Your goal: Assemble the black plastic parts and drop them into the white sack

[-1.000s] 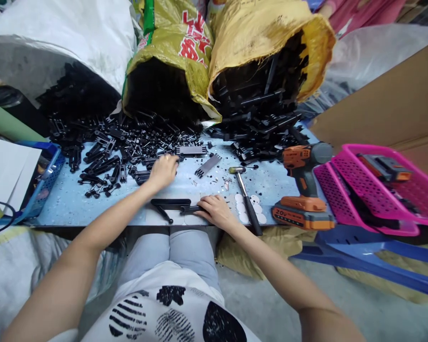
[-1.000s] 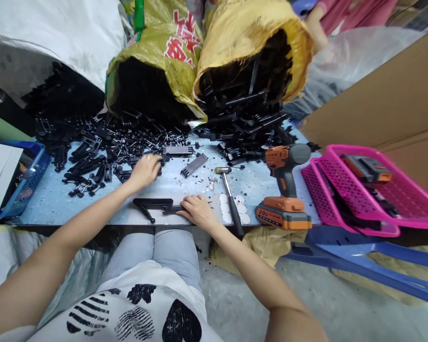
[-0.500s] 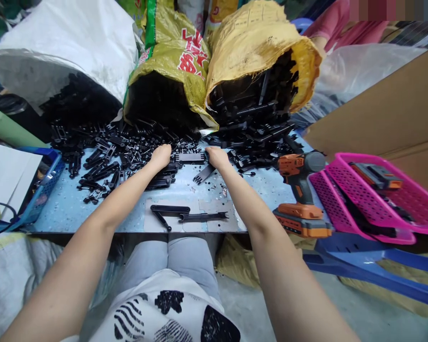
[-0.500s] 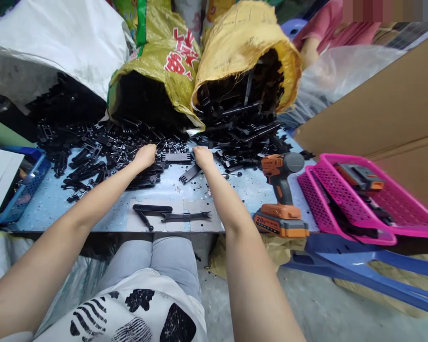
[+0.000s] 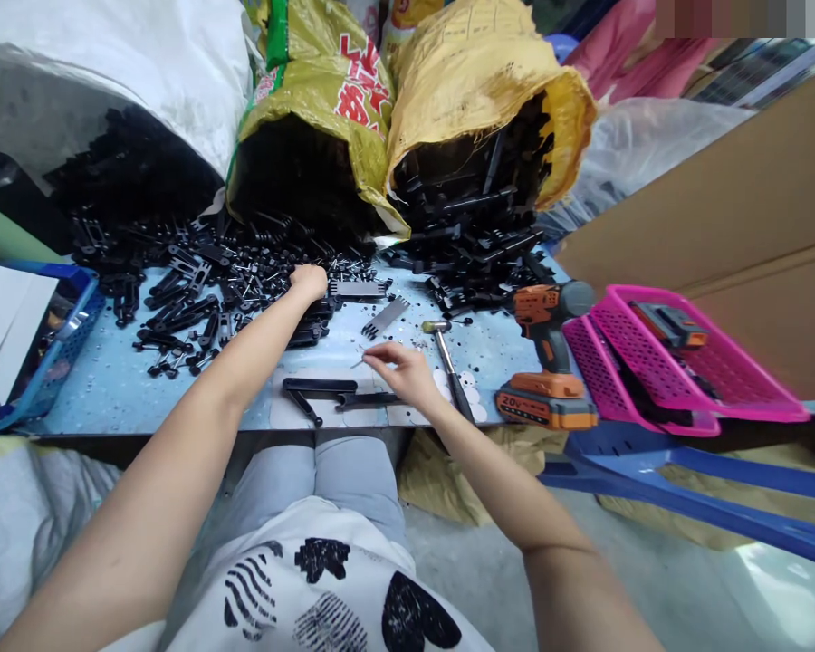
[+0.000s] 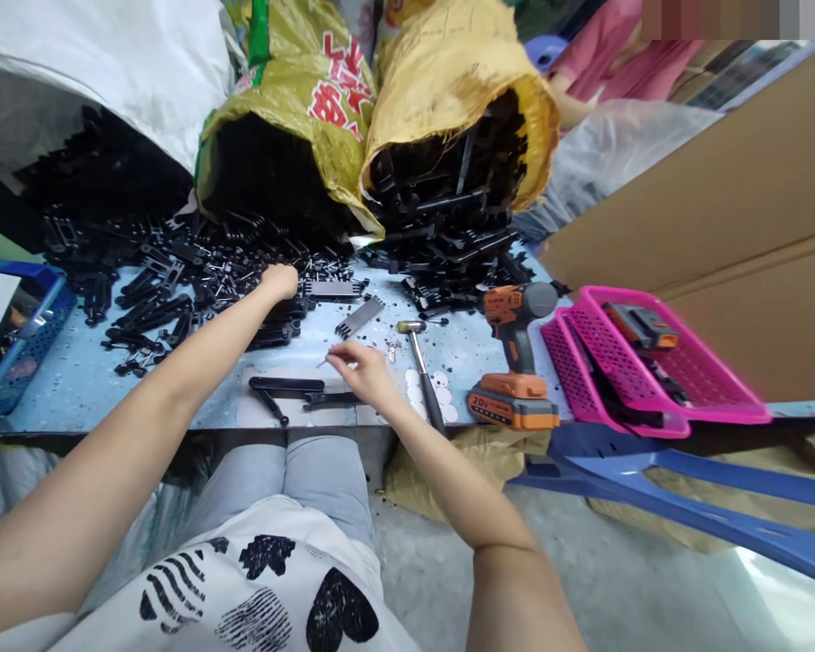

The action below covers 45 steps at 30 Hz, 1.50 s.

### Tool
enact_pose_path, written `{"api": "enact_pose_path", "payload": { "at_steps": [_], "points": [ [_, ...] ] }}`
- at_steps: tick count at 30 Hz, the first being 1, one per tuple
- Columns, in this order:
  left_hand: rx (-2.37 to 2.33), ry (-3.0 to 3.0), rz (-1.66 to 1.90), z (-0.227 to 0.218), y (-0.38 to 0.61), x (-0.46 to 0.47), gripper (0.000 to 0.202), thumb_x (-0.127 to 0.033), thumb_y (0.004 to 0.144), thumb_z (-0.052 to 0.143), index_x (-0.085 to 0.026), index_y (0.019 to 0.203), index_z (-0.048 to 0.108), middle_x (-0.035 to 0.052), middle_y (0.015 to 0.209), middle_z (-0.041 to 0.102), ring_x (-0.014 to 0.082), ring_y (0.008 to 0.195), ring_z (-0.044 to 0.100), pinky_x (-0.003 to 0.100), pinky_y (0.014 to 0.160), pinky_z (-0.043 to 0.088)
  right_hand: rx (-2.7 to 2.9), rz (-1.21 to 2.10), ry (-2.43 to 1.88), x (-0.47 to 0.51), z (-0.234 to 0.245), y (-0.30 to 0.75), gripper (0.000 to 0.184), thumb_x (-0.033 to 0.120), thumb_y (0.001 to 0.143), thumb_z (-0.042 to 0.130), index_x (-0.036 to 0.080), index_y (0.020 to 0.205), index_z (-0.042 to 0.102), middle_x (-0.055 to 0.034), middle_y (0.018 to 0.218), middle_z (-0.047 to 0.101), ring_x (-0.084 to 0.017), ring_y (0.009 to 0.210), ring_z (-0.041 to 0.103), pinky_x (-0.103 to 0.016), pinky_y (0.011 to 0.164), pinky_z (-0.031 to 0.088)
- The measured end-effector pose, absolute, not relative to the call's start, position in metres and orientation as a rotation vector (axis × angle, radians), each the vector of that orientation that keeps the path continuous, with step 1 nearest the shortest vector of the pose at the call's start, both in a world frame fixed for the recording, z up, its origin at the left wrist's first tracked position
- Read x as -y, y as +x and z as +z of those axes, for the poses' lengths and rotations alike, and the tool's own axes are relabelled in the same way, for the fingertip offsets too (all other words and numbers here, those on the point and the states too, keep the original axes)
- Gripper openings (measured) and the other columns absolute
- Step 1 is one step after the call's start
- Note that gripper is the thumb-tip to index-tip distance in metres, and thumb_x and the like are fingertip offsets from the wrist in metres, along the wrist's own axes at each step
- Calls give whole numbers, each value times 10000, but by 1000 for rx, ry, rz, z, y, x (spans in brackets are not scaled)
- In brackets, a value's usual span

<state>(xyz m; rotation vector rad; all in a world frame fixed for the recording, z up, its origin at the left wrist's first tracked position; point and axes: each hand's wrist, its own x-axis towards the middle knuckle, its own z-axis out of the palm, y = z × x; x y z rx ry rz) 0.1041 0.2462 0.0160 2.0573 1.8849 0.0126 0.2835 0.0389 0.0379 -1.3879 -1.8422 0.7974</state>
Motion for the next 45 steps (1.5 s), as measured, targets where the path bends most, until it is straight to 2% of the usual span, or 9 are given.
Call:
{"api": "enact_pose_path", "payload": {
  "at_steps": [2, 5, 13, 16, 23, 31, 36, 41, 45],
  "points": [
    [-1891, 2070, 48, 16, 106, -241, 376, -143, 762, 621, -50, 1126, 588, 236, 1183, 570, 318, 1133, 523, 386, 916, 428, 1909, 761, -1394, -18, 31, 278, 202, 400, 867, 532, 243, 891, 658, -34, 850, 704, -186, 775, 663, -326, 709, 546],
    [-1853, 2122, 120, 17, 101, -229, 348, -125, 804, 563, -78, 1149, 557, 200, 1133, 598, 282, 1092, 551, 361, 913, 419, 2080, 600, -1387, -4, 24, 276, 214, 327, 912, 459, 243, 909, 655, -53, 894, 699, -196, 836, 658, -347, 768, 532],
    [-1612, 2150, 822, 44, 59, -170, 137, -214, 863, 509, -136, 963, 558, 87, 958, 622, 186, 888, 592, 299, 832, 430, 2506, 352, -1396, 4, 41, 270, 230, 91, 886, 429, 159, 966, 634, -118, 957, 675, -219, 898, 622, -339, 781, 509],
    [-1527, 2157, 858, 59, 31, -119, 133, -263, 867, 506, -161, 932, 561, 56, 908, 628, 176, 847, 597, 285, 809, 437, 2604, 325, -1342, 1, 38, 267, 264, 44, 864, 430, 146, 994, 635, -130, 990, 673, -227, 902, 620, -348, 781, 513],
    [-1481, 2315, 423, 53, -8, -20, 183, -231, 911, 414, -182, 988, 572, 76, 922, 642, 208, 844, 612, 303, 756, 455, 2471, 200, -1206, 0, 16, 269, 295, 71, 894, 408, 136, 1086, 623, -119, 1068, 675, -213, 918, 635, -345, 811, 535],
    [-1610, 2551, -21, 56, 13, -4, 238, -54, 887, 348, -137, 955, 560, 96, 889, 606, 230, 845, 602, 338, 781, 462, 2309, 132, -1139, 10, 10, 271, 265, 115, 918, 426, 151, 1083, 630, -105, 1035, 685, -181, 908, 647, -315, 807, 553],
    [-1579, 2567, 12, 50, 14, -1, 263, -17, 870, 336, -130, 951, 559, 96, 889, 604, 227, 837, 596, 344, 776, 465, 2299, 226, -1121, 9, 11, 272, 269, 136, 929, 418, 142, 1103, 624, -116, 1059, 676, -182, 958, 640, -323, 857, 542],
    [-1585, 2597, 107, 27, 8, 2, 247, -73, 899, 361, -129, 932, 598, 105, 873, 635, 217, 798, 601, 346, 756, 451, 2260, 316, -1118, 8, 7, 277, 297, 182, 931, 445, 183, 1189, 592, -101, 1125, 651, -178, 1023, 617, -327, 899, 524],
    [-1555, 2691, 347, 20, 25, 4, 250, -266, 918, 452, -138, 1095, 575, 165, 1163, 597, 288, 1095, 524, 433, 883, 382, 2243, 444, -1053, 4, -8, 287, 416, 309, 884, 563, 240, 1292, 524, -87, 1184, 610, -188, 1074, 587, -334, 907, 513]
  ]
}}
